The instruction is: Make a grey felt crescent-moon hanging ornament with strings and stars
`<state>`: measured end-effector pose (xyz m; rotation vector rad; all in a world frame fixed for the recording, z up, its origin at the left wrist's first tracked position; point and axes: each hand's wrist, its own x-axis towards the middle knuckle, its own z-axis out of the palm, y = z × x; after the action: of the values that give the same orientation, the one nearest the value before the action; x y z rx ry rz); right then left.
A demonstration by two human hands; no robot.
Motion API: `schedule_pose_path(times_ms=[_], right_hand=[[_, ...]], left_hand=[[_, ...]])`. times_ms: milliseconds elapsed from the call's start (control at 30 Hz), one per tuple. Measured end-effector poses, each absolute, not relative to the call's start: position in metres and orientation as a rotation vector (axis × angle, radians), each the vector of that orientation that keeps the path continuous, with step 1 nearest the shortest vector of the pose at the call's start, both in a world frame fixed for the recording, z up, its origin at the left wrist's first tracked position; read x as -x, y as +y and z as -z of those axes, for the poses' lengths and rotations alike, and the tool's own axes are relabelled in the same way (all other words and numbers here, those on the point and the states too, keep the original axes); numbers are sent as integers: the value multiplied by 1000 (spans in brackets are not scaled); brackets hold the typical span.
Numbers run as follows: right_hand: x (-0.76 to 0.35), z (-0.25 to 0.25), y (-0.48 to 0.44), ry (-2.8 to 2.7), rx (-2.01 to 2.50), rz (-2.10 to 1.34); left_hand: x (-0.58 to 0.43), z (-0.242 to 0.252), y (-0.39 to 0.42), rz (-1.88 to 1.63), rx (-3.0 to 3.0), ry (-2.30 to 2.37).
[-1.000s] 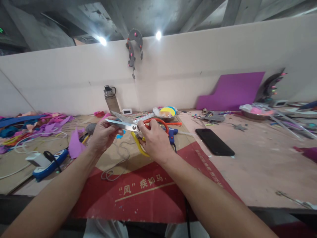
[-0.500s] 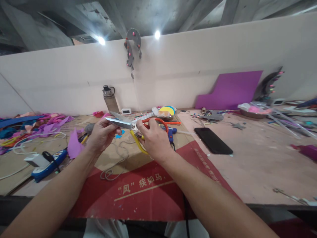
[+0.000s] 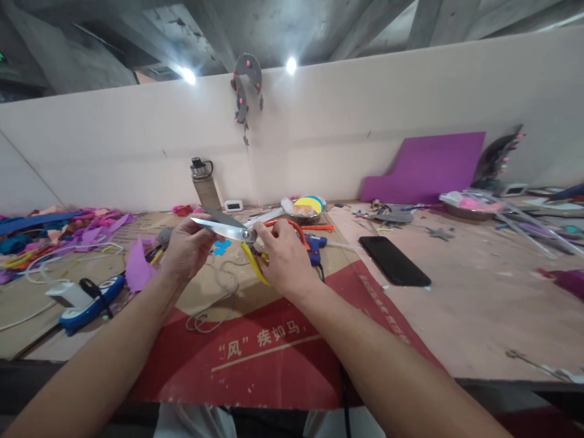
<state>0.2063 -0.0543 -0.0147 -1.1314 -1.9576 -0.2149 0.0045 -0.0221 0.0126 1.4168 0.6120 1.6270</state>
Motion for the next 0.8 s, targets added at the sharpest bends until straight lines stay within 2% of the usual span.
schedule_pose_path(times_ms=[67, 167, 233, 300, 633, 800], right_hand=[[-202, 16, -55, -1907, 1059, -44], [-191, 19, -56, -1692, 900, -629], [-184, 19, -57, -1477, 788, -1012], [-179, 18, -59, -1338, 703, -1224], [-185, 10, -62, -1191, 678, -1172], [-187, 11, -57, -1252, 727, -1055]], left_hand=[[-5, -11, -21, -1756, -1466, 658], [-8, -8, -26, -1883, -1712, 796], [-12, -6, -32, -1884, -1953, 890], [-16, -4, -36, -1843, -2111, 936], [-32, 3, -47, -1640, -2301, 870], [-36, 5, -45, -1529, -1865, 879]])
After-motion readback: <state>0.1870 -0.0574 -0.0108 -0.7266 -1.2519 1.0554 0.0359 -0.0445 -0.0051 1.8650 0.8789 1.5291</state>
